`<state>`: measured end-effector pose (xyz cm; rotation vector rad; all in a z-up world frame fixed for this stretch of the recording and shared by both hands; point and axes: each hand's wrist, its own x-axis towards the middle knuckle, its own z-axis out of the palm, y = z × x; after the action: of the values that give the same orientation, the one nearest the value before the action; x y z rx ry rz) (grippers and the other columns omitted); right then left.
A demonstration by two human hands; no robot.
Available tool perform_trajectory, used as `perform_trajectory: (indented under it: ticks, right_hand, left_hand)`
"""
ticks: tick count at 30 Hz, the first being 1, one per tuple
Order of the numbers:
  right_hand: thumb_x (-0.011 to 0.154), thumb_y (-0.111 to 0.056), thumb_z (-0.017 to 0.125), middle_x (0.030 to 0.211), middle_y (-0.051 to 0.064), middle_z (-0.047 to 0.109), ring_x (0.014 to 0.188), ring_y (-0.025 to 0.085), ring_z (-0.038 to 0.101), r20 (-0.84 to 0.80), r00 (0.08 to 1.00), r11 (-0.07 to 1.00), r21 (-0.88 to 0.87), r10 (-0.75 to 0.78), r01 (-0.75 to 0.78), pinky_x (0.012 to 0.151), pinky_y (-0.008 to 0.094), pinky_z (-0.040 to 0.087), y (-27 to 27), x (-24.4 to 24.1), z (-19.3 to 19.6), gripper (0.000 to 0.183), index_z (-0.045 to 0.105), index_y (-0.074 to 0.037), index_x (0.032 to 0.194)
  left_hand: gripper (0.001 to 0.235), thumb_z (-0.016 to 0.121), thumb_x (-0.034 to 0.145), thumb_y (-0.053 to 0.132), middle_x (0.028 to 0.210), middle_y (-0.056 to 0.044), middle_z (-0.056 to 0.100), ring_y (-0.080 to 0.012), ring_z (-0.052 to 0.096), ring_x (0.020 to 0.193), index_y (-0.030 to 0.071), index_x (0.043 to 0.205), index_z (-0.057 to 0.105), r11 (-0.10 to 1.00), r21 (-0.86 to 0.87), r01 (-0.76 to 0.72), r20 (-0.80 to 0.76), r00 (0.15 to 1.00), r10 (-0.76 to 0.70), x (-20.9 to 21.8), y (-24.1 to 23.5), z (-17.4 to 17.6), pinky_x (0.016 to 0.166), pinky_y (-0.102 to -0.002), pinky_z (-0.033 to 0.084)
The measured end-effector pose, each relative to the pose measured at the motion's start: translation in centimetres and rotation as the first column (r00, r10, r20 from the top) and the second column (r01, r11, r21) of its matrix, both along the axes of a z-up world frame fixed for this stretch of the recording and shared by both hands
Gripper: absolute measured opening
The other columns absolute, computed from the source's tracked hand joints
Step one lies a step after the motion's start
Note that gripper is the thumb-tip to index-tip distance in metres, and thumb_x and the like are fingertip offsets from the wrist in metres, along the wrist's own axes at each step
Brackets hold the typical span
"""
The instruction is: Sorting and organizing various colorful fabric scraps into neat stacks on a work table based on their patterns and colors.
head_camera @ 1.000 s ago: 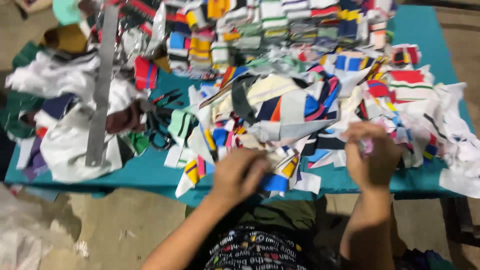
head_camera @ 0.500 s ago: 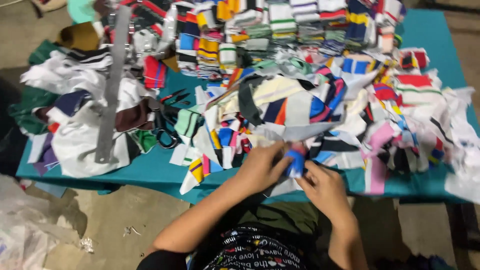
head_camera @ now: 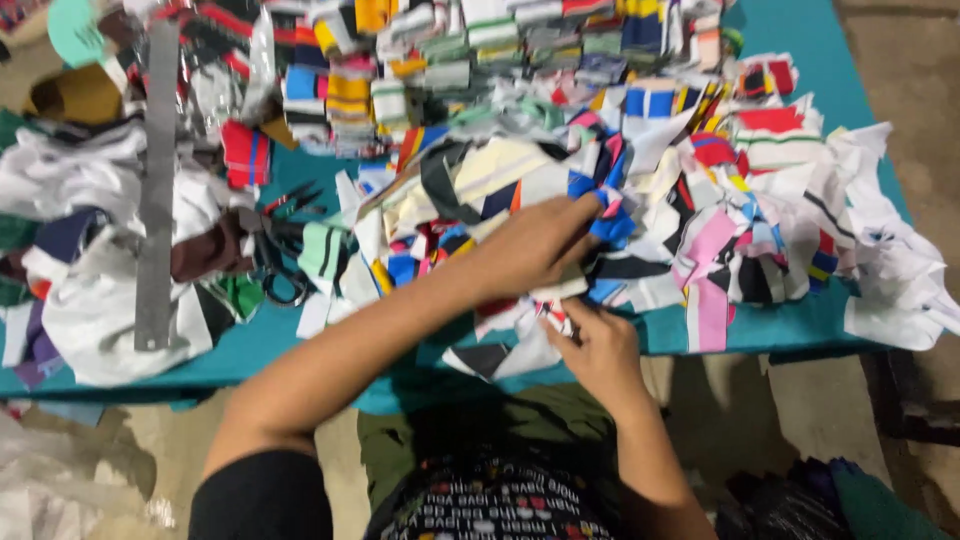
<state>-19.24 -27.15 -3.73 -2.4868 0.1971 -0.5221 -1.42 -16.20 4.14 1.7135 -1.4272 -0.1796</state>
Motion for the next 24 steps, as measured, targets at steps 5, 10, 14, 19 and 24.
perform_trajectory:
  ticks: [5, 10, 14, 19, 24]
  right_hand:
    - [0.077, -0.011, 0.084, 0.063, 0.012, 0.069, 0.065, 0.035, 0.070, 0.010, 1.000, 0.993, 0.118, 0.022, -0.023, 0.055, 0.037, 0.055, -1.1, 0.3, 2.1, 0.024, 0.078, -0.012, 0.100]
    - [0.078, -0.003, 0.079, 0.071, 0.016, 0.071, 0.071, 0.037, 0.071, -0.015, 1.000, 0.987, 0.160, -0.016, 0.018, 0.064, 0.040, 0.054, -7.4, 1.4, 5.1, 0.024, 0.078, -0.008, 0.100]
    - [0.095, 0.007, 0.076, 0.075, 0.015, 0.067, 0.063, 0.029, 0.060, 0.229, 0.963, 0.912, -0.347, -0.143, 0.218, 0.062, 0.039, 0.046, -12.2, 5.0, 7.8, 0.012, 0.080, 0.004, 0.105]
    - [0.106, -0.012, 0.067, 0.070, -0.001, 0.049, 0.060, 0.013, 0.045, -0.151, 0.946, 0.958, -0.050, -0.286, 0.282, 0.054, 0.031, 0.039, -15.7, 8.4, 6.8, 0.027, 0.070, -0.014, 0.133]
    - [0.100, -0.013, 0.071, 0.128, 0.033, 0.068, 0.115, 0.046, 0.064, -0.006, 0.956, 0.942, -0.175, -0.293, 0.288, 0.093, 0.057, 0.050, -8.6, 5.4, 13.4, 0.048, 0.062, 0.011, 0.141]
  left_hand:
    - [0.019, 0.053, 0.101, 0.019, 0.086, -0.025, 0.062, -0.0516, 0.065, 0.088, 0.006, 0.115, 0.052, 0.996, -0.093, 0.006, 0.026, 1.000, -0.004, 1.7, -1.2, -2.6, 0.074, -0.060, 0.055]
    - [0.018, 0.060, 0.099, 0.018, 0.085, -0.013, 0.068, -0.0386, 0.071, 0.087, 0.010, 0.116, 0.058, 0.927, -0.356, -0.120, -0.008, 0.992, 0.125, 2.1, -1.8, -5.4, 0.075, -0.046, 0.060]
    - [0.029, 0.067, 0.099, 0.032, 0.091, -0.010, 0.064, -0.0303, 0.063, 0.084, 0.006, 0.109, 0.060, 0.874, -0.471, -0.120, 0.074, 0.982, 0.175, 2.0, -0.2, -3.3, 0.074, -0.039, 0.053]
    - [0.052, 0.050, 0.106, 0.047, 0.121, -0.022, 0.065, -0.0349, 0.062, 0.112, 0.000, 0.126, 0.060, 0.950, -0.312, 0.000, 0.335, 0.936, 0.110, 2.3, -0.7, -5.3, 0.097, -0.047, 0.058]
    - [0.035, 0.068, 0.098, 0.029, 0.123, -0.021, 0.061, -0.0397, 0.059, 0.112, -0.001, 0.116, 0.062, 0.966, -0.253, 0.044, 0.353, 0.934, 0.050, 2.3, -0.3, -5.4, 0.096, -0.049, 0.049]
